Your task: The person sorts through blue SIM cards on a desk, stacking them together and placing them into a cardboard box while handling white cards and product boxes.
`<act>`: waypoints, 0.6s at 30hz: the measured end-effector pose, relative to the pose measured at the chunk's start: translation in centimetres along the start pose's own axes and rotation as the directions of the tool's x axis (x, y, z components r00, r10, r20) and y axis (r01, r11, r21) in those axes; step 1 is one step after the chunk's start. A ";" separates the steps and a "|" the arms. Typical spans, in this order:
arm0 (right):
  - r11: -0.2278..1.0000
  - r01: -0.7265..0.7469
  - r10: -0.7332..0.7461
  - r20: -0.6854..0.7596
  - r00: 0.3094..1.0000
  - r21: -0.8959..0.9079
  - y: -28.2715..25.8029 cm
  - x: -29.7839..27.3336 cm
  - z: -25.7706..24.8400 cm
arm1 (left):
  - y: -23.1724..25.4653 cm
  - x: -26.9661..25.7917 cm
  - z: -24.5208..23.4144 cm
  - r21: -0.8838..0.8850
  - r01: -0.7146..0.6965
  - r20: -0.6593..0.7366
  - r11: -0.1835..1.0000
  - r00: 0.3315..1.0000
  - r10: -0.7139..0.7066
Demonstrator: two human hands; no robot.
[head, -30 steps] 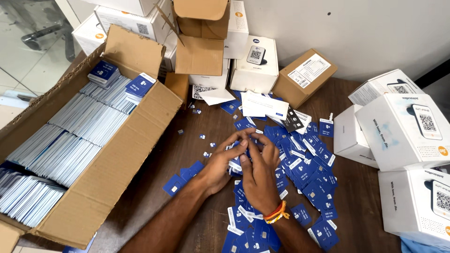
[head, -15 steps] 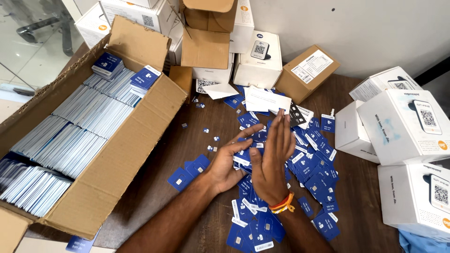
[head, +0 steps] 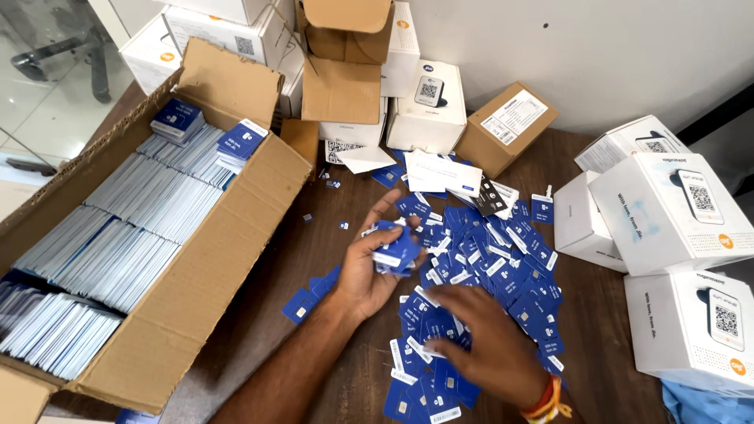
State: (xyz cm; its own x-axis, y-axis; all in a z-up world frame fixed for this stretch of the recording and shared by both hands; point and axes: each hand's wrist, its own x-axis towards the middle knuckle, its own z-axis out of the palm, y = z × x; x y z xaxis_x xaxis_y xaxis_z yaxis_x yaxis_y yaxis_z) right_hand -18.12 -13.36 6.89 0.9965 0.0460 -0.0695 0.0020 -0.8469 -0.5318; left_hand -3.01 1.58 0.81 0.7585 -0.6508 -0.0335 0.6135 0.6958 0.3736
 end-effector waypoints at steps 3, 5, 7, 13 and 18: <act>0.982 0.089 -0.089 0.008 0.996 -0.166 -1.0 -0.4 0.1 | -0.2 0.0 -0.3 0.039 0.040 -0.005 0.998 0.999 -0.040; 0.986 0.057 -0.049 0.056 0.997 -0.156 -1.2 0.1 0.0 | -0.2 -0.1 -0.2 0.030 0.047 0.021 0.998 0.999 -0.047; 0.984 0.061 -0.045 0.093 0.995 -0.168 -1.1 1.0 -0.2 | 0.2 -0.2 0.3 0.018 0.058 0.038 0.998 0.998 -0.059; 0.974 0.102 -0.067 0.175 0.982 -0.201 -0.5 2.8 -0.5 | 1.3 -0.6 1.6 0.004 0.058 -0.027 0.998 0.998 -0.058; 0.986 -0.001 0.037 0.210 0.977 -0.167 -0.5 4.3 -0.6 | 0.5 0.1 0.0 0.112 -0.024 -0.005 0.993 1.000 0.025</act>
State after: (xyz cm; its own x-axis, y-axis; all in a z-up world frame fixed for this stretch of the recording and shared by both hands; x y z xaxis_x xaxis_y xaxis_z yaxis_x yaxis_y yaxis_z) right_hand -13.77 -13.06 7.35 0.9561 0.1253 -0.2648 0.0149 -0.9235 -0.3832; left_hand -2.66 1.90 1.04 0.7747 -0.6317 -0.0287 0.5663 0.6729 0.4759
